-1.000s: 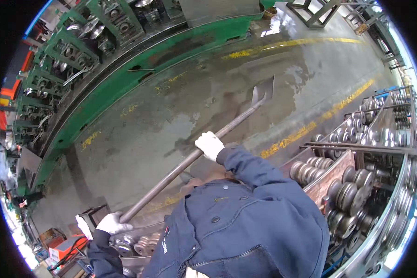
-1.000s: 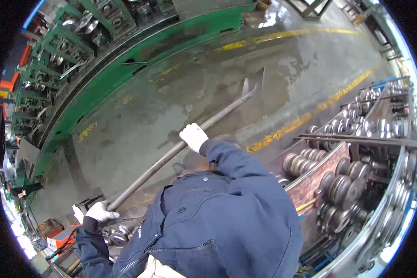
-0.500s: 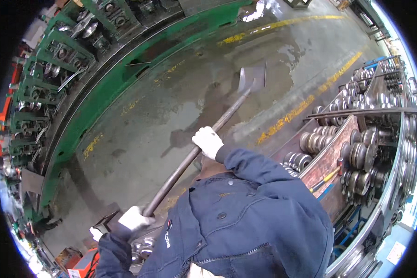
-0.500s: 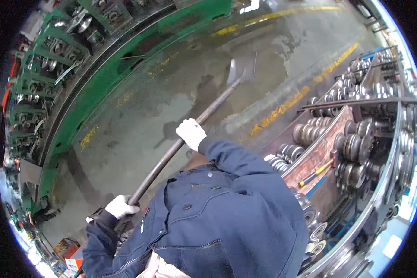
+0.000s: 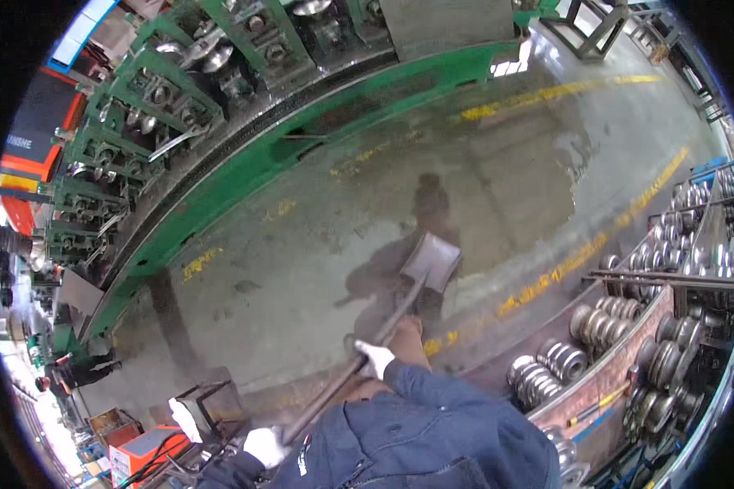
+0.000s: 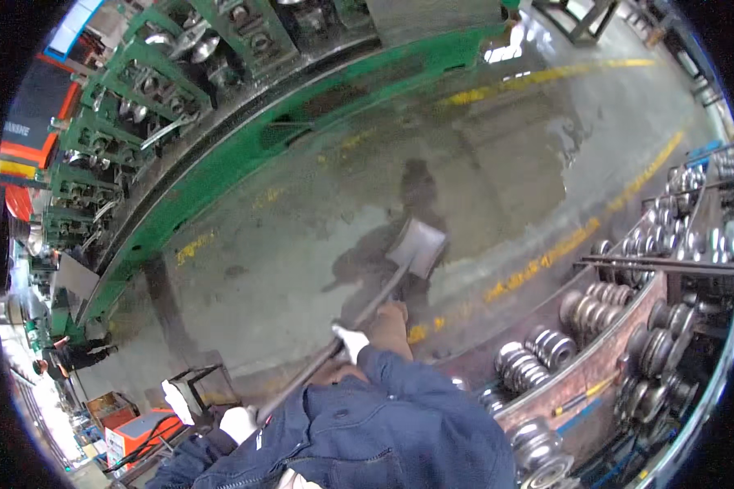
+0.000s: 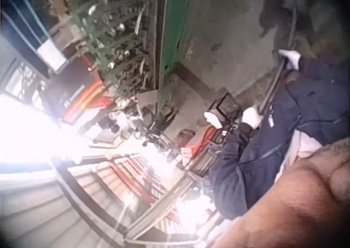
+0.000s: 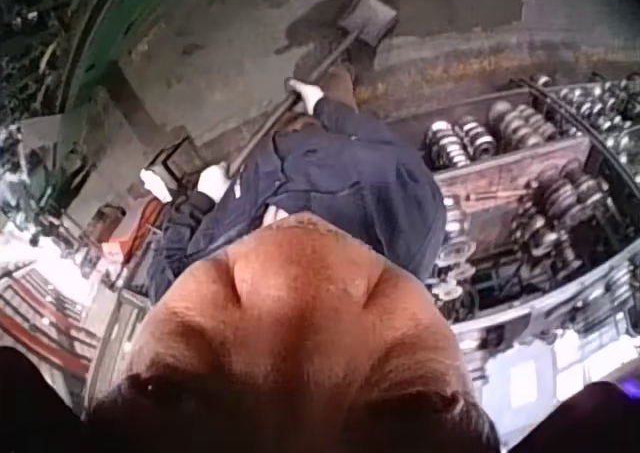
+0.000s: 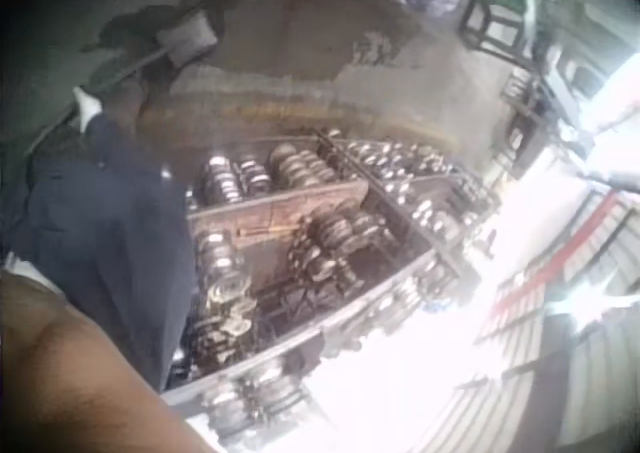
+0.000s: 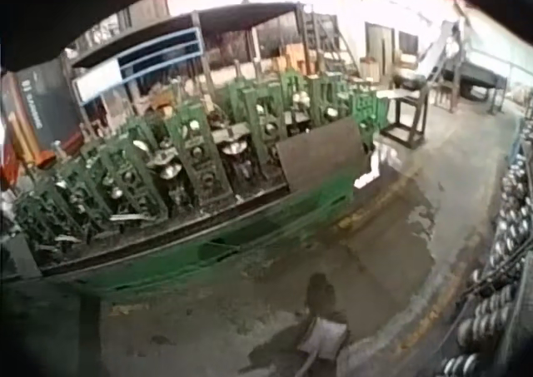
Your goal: Picking up a piece of metal and using a long-handled scraper to move debris or scrap on the floor.
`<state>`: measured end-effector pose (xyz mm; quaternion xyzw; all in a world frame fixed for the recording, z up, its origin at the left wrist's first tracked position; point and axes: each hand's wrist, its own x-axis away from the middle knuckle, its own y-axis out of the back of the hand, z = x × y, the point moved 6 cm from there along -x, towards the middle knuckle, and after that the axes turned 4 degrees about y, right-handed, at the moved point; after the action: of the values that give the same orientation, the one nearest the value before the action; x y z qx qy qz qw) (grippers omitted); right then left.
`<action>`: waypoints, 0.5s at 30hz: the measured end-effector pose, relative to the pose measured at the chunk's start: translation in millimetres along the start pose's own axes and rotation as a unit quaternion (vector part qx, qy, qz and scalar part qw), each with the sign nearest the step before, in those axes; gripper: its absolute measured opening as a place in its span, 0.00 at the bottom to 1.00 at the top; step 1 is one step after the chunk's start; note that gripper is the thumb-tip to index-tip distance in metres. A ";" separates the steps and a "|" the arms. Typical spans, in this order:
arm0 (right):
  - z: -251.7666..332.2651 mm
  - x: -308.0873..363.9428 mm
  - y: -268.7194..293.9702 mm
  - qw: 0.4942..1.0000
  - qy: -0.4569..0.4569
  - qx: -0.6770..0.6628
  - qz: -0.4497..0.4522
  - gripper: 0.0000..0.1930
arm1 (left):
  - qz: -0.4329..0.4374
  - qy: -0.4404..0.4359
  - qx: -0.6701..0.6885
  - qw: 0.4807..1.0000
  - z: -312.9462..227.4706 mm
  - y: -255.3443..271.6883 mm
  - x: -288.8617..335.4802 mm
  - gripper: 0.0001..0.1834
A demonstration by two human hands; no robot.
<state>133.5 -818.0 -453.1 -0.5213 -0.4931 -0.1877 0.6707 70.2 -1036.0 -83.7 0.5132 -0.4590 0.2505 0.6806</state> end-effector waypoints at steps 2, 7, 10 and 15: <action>-28.0 -3.3 -28.1 0.972 -0.091 -0.215 0.023 0.18 | 0.010 0.002 -0.008 1.000 17.0 8.5 2.1 0.27; -40.9 -23.7 -49.4 0.994 0.012 -0.094 -0.052 0.15 | -0.015 -0.028 -0.030 0.999 68.3 26.5 -4.6 0.36; -35.7 -29.1 -61.7 0.996 0.047 -0.021 -0.078 0.16 | -0.062 -0.071 -0.045 0.995 99.8 24.5 -14.5 0.34; -21.6 -55.4 -72.3 0.972 0.221 -0.005 -0.082 0.15 | -0.115 -0.088 0.014 0.989 114.1 30.3 -29.8 0.28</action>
<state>63.6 -879.5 -462.8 -0.4278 -0.3725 -0.3553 0.7430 -9.9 -1127.5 -89.9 0.5921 -0.4515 0.1314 0.6545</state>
